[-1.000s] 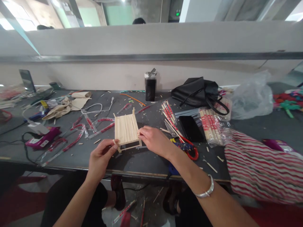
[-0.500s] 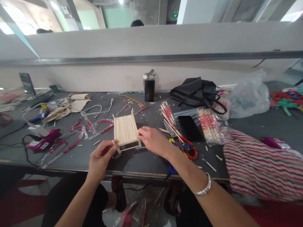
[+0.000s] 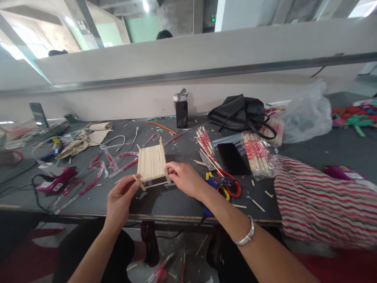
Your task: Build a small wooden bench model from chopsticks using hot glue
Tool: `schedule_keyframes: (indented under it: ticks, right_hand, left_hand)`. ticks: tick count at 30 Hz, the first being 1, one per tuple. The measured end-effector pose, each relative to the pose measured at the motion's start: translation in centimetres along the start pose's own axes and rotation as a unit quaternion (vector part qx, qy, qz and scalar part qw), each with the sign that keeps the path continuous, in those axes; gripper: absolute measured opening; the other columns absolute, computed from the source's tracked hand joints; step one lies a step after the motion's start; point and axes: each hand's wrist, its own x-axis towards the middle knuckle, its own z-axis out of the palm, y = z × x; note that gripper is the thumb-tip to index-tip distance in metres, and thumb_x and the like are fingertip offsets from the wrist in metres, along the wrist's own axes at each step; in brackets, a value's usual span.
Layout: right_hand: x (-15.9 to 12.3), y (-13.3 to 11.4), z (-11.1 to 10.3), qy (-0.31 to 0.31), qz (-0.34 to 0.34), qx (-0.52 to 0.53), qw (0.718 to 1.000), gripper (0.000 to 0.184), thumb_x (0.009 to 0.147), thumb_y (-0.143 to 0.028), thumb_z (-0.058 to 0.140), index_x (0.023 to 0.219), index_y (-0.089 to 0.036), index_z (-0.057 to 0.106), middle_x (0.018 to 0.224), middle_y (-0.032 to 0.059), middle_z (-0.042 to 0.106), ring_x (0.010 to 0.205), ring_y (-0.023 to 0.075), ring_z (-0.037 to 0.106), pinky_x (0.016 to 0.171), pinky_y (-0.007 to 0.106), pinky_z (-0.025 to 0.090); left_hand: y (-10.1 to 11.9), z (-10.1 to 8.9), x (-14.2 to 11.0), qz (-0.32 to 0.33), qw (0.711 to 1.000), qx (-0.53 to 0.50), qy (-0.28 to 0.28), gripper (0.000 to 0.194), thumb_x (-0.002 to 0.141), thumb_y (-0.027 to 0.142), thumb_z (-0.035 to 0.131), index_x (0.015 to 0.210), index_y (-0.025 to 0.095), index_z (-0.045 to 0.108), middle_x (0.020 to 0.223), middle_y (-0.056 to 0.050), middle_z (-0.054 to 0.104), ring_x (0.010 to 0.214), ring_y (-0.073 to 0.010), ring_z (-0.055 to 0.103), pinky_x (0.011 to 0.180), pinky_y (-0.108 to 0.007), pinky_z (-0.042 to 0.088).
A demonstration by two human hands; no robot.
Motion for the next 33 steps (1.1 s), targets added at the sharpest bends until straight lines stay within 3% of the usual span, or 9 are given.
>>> schedule_keyframes:
  ticks: [8,13,18,26,33]
  right_hand:
    - [-0.7,-0.4,0.5,0.033,0.024,0.036,0.999,0.037,0.076,-0.002,0.058,0.107,-0.020,0.066,0.090,0.0023,0.077,0.082,0.0159,0.072,0.075,0.029,0.055]
    - [-0.7,-0.6,0.9,0.063,0.039,0.021,0.997,0.016,0.079,-0.008,0.061,0.089,-0.019,0.066,0.087,0.0038,0.076,0.081,0.0167,0.071,0.074,0.029,0.054]
    - [-0.8,-0.8,1.3,0.081,0.044,-0.011,0.996,0.009,0.080,-0.012,0.063,0.081,-0.020,0.065,0.080,0.0023,0.074,0.075,0.0162,0.070,0.071,0.029,0.052]
    - [-0.8,-0.6,0.7,0.076,0.035,-0.028,0.996,0.007,0.078,-0.013,0.066,0.077,-0.021,0.066,0.074,-0.0009,0.073,0.068,0.0142,0.067,0.066,0.025,0.049]
    - [-0.8,-1.2,0.6,0.078,0.007,-0.052,0.996,0.005,0.084,-0.021,0.064,0.087,-0.022,0.067,0.082,0.0006,0.071,0.074,0.0145,0.065,0.068,0.025,0.048]
  left_hand:
    - [0.3,0.1,2.1,-0.051,0.998,-0.042,-0.019,0.030,0.071,0.036,0.076,0.093,0.016,0.072,0.087,-0.004,0.072,0.080,-0.0158,0.063,0.076,-0.028,0.049]
    - [0.1,0.2,2.1,-0.040,0.998,-0.038,-0.023,0.029,0.072,0.036,0.075,0.093,0.017,0.072,0.091,-0.004,0.071,0.083,-0.0164,0.063,0.077,-0.029,0.050]
    - [-0.3,0.2,2.0,-0.041,0.998,-0.040,-0.022,0.028,0.073,0.036,0.074,0.094,0.018,0.071,0.093,-0.004,0.071,0.085,-0.0173,0.063,0.078,-0.030,0.051]
    - [-0.5,0.1,2.1,-0.037,0.998,-0.043,-0.038,0.023,0.075,0.032,0.073,0.094,0.019,0.072,0.096,-0.002,0.068,0.088,-0.0148,0.060,0.081,-0.026,0.048]
    - [-0.5,0.1,2.0,-0.031,0.998,-0.042,-0.043,0.021,0.076,0.032,0.072,0.094,0.020,0.072,0.096,-0.003,0.068,0.089,-0.0155,0.061,0.081,-0.027,0.048]
